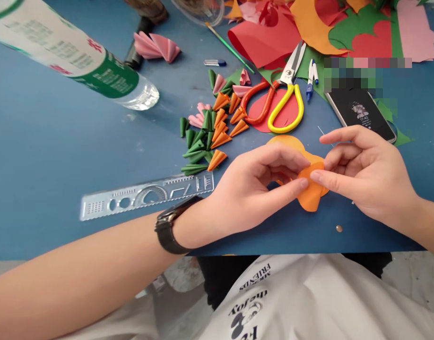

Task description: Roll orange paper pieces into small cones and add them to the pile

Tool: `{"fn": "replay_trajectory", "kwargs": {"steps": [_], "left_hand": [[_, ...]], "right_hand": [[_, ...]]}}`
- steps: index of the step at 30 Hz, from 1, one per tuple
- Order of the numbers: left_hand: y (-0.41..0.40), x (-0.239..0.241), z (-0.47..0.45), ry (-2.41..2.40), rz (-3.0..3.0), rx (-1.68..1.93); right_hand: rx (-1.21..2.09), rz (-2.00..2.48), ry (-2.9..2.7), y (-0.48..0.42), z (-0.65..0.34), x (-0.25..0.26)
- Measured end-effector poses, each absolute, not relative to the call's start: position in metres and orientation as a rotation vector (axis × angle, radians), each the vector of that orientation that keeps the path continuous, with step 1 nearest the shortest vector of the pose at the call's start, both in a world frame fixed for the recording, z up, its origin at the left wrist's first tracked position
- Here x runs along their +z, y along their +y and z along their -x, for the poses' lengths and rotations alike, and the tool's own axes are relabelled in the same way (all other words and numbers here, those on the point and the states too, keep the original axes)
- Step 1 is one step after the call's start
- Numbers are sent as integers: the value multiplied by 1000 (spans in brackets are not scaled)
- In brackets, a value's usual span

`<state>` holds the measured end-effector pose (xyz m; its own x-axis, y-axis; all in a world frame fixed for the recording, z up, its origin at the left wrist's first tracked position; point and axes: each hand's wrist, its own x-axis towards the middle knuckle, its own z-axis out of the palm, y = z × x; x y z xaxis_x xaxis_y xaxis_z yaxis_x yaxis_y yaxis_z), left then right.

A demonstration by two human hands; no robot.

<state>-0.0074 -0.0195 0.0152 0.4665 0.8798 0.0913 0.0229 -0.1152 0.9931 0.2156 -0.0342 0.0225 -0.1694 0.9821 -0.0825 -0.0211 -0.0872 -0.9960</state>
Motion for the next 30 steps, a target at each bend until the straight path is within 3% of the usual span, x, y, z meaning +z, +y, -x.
{"fn": "replay_trajectory", "kwargs": {"steps": [30], "left_hand": [[-20, 14, 10, 831, -1750, 983]], "right_hand": [[1411, 1160, -1192, -38, -213, 26]]}}
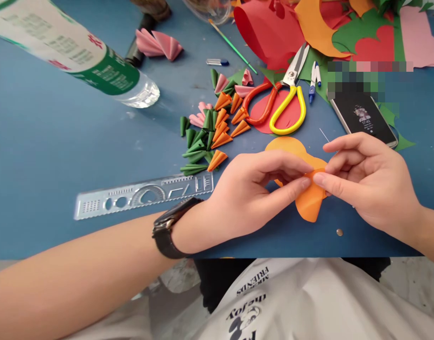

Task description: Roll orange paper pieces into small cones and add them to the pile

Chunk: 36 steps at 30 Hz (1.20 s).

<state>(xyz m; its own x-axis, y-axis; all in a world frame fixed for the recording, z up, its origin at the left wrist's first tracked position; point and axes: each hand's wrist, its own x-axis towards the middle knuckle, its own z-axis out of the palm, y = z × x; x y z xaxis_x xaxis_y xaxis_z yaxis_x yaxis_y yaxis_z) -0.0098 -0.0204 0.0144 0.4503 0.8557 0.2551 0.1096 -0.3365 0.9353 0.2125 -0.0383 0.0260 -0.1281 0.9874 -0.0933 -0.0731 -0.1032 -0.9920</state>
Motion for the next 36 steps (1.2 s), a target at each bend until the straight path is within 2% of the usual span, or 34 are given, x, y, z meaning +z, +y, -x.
{"fn": "replay_trajectory", "kwargs": {"steps": [16, 21, 30, 36], "left_hand": [[-23, 23, 9, 930, -1516, 896], [-21, 22, 7, 954, -1491, 883], [-20, 24, 7, 999, -1590, 902], [-22, 22, 7, 1002, -1601, 895]], "right_hand": [[1185, 1167, -1377, -37, -215, 32], [1298, 1118, -1370, -36, -215, 28], [1231, 1148, -1416, -38, -214, 28], [1376, 1143, -1331, -37, -215, 24]]}}
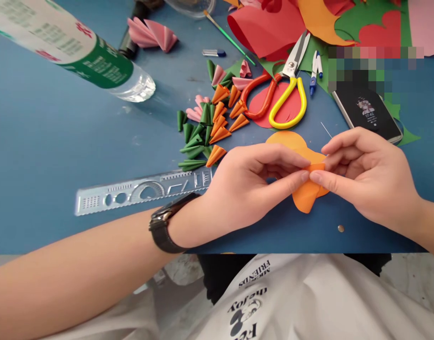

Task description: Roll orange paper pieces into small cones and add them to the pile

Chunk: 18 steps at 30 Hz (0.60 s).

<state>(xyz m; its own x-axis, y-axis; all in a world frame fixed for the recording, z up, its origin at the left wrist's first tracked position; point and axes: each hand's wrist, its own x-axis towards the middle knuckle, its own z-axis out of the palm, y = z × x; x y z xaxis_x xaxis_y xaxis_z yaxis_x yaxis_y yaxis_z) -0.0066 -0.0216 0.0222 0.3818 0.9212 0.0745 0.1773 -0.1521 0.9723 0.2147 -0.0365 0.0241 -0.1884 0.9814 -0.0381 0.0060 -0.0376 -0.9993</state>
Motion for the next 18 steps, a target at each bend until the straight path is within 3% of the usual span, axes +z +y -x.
{"fn": "replay_trajectory", "kwargs": {"steps": [8, 14, 18], "left_hand": [[-21, 23, 6, 1009, -1611, 881], [-16, 19, 5, 1064, -1571, 848], [-15, 18, 3, 1065, -1552, 840]], "right_hand": [[1399, 1157, -1302, -32, -214, 22], [1152, 1182, -1444, -26, -219, 18], [1234, 1188, -1407, -22, -220, 14]]}}
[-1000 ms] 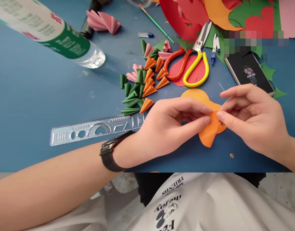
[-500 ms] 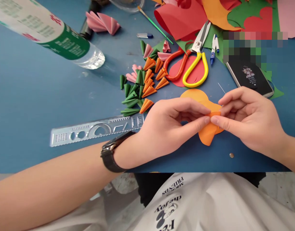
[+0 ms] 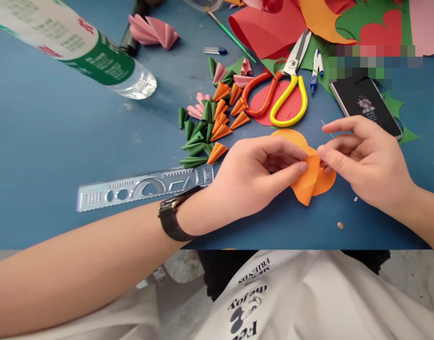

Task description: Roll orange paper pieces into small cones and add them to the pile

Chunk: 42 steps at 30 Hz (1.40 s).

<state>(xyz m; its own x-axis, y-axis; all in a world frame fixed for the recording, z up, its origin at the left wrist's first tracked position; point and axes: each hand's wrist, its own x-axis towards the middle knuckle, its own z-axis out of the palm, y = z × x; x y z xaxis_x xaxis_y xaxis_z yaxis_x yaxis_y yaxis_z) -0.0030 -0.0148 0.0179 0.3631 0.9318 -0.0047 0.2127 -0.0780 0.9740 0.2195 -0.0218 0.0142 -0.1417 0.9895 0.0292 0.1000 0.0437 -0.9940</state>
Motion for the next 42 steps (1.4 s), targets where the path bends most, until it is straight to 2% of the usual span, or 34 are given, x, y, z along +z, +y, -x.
{"fn": "replay_trajectory", "kwargs": {"steps": [4, 9, 13, 22, 30, 42], "left_hand": [[-14, 19, 4, 1073, -1657, 796], [-8, 20, 10, 1103, -2086, 773], [-5, 17, 9, 1131, -2212, 761], [-4, 17, 3, 1291, -2107, 676], [-1, 18, -1, 1303, -2071, 646], [4, 21, 3, 1263, -2146, 516]], "right_hand": [[1200, 1151, -1544, -18, -219, 12], [1029, 1168, -1734, -14, -222, 6], [775, 1164, -1921, -9, -224, 1], [203, 1004, -2328, -3, -224, -2], [107, 943, -2373, -2, -223, -9], [151, 936, -2464, 0, -229, -3]]}}
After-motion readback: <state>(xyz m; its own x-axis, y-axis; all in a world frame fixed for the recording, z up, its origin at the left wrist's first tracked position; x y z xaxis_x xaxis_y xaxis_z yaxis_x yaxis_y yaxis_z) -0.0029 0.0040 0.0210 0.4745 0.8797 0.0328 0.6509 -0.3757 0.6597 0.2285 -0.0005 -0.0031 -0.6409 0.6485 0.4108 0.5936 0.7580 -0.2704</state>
